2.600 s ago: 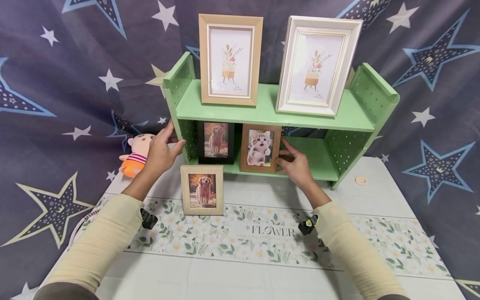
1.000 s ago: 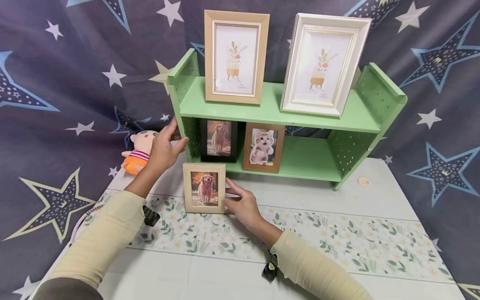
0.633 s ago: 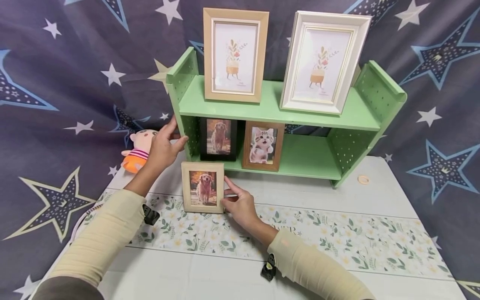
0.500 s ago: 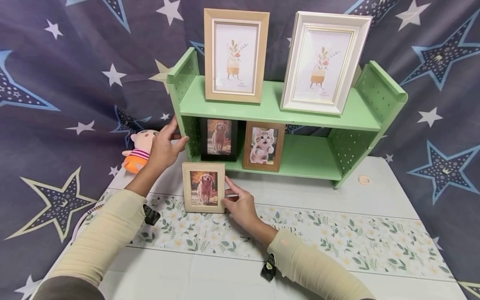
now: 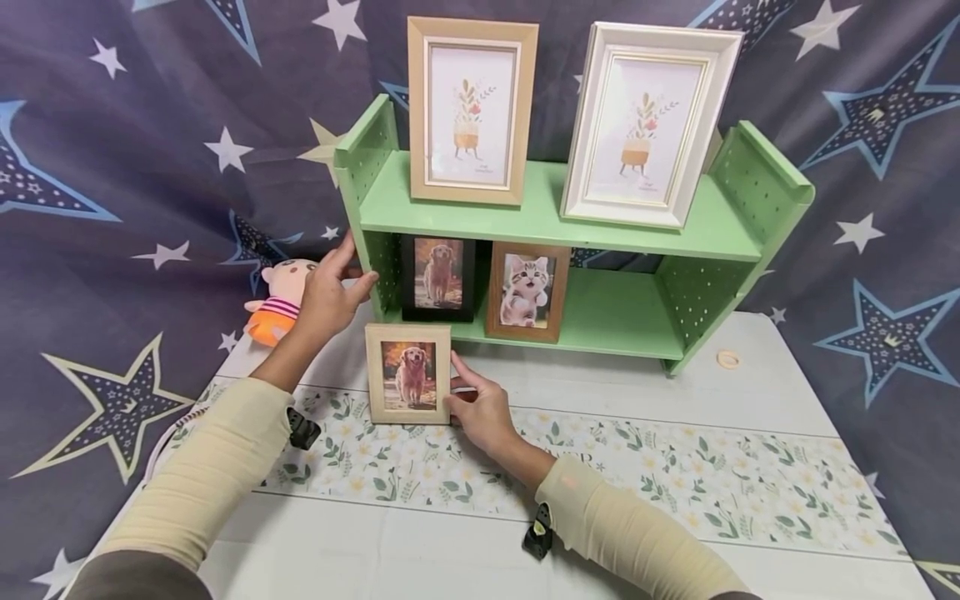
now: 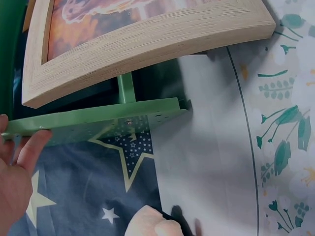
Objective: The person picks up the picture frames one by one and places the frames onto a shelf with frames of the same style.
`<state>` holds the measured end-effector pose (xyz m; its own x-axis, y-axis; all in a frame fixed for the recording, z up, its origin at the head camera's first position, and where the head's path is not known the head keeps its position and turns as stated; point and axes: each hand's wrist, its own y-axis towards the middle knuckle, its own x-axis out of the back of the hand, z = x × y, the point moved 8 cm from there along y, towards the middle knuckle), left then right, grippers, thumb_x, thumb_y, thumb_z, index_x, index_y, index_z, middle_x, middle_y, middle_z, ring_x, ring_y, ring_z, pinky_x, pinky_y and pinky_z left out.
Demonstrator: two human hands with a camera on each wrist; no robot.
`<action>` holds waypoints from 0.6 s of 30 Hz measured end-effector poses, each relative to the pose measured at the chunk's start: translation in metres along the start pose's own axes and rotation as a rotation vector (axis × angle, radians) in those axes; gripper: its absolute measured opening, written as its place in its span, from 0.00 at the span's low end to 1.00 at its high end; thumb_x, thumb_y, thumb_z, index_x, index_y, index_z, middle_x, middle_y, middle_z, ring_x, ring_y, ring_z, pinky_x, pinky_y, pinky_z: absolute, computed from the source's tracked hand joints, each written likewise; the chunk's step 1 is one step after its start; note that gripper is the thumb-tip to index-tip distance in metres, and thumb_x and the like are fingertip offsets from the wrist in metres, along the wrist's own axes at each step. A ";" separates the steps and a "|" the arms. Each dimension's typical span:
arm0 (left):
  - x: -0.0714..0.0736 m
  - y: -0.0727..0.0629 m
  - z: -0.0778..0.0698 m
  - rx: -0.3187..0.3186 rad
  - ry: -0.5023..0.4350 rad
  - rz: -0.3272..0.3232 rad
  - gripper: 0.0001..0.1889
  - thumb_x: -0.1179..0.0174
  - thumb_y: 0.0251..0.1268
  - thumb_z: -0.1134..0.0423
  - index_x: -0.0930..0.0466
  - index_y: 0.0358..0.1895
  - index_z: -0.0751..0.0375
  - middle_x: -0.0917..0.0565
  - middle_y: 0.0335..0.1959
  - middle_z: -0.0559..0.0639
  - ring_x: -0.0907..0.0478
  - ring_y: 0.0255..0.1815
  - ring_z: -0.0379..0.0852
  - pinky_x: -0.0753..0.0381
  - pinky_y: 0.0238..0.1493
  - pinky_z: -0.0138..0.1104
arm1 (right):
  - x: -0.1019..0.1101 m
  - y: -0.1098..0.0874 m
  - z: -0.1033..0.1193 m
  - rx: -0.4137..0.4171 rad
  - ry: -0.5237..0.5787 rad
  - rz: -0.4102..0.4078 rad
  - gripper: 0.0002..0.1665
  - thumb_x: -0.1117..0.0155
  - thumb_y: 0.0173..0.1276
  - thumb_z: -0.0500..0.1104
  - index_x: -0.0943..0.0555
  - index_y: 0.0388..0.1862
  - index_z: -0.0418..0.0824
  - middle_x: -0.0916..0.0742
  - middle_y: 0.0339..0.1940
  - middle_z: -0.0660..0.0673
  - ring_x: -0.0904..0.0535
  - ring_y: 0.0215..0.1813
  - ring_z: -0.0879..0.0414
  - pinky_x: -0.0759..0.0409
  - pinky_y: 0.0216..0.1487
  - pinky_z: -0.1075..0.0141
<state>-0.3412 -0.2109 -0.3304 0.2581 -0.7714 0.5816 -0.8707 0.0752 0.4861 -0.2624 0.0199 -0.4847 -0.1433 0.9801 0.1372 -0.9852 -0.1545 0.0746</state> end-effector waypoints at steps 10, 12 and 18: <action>0.001 0.000 -0.002 -0.005 0.009 0.002 0.43 0.36 0.71 0.66 0.49 0.83 0.40 0.23 0.60 0.67 0.14 0.53 0.63 0.28 0.32 0.07 | 0.005 0.001 0.002 -0.008 0.039 0.031 0.44 0.33 0.64 0.27 0.28 0.75 0.58 0.12 0.48 0.35 0.11 0.46 0.48 0.08 0.32 0.57; 0.001 0.000 -0.001 -0.002 0.003 0.003 0.43 0.36 0.71 0.67 0.49 0.83 0.40 0.24 0.60 0.68 0.14 0.53 0.64 0.28 0.32 0.07 | 0.008 0.001 0.002 -0.017 0.048 0.036 0.44 0.33 0.65 0.28 0.28 0.75 0.58 0.12 0.49 0.34 0.12 0.46 0.50 0.08 0.33 0.58; 0.001 0.000 0.000 -0.004 0.001 -0.004 0.44 0.36 0.71 0.67 0.49 0.83 0.41 0.23 0.60 0.68 0.14 0.52 0.64 0.28 0.32 0.07 | 0.019 -0.003 0.005 -0.033 0.076 0.069 0.44 0.35 0.66 0.27 0.30 0.76 0.58 0.13 0.50 0.34 0.12 0.47 0.49 0.08 0.36 0.55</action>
<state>-0.3411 -0.2111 -0.3296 0.2618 -0.7710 0.5805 -0.8679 0.0751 0.4910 -0.2616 0.0389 -0.4774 -0.2165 0.9741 0.0651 -0.9751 -0.2191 0.0346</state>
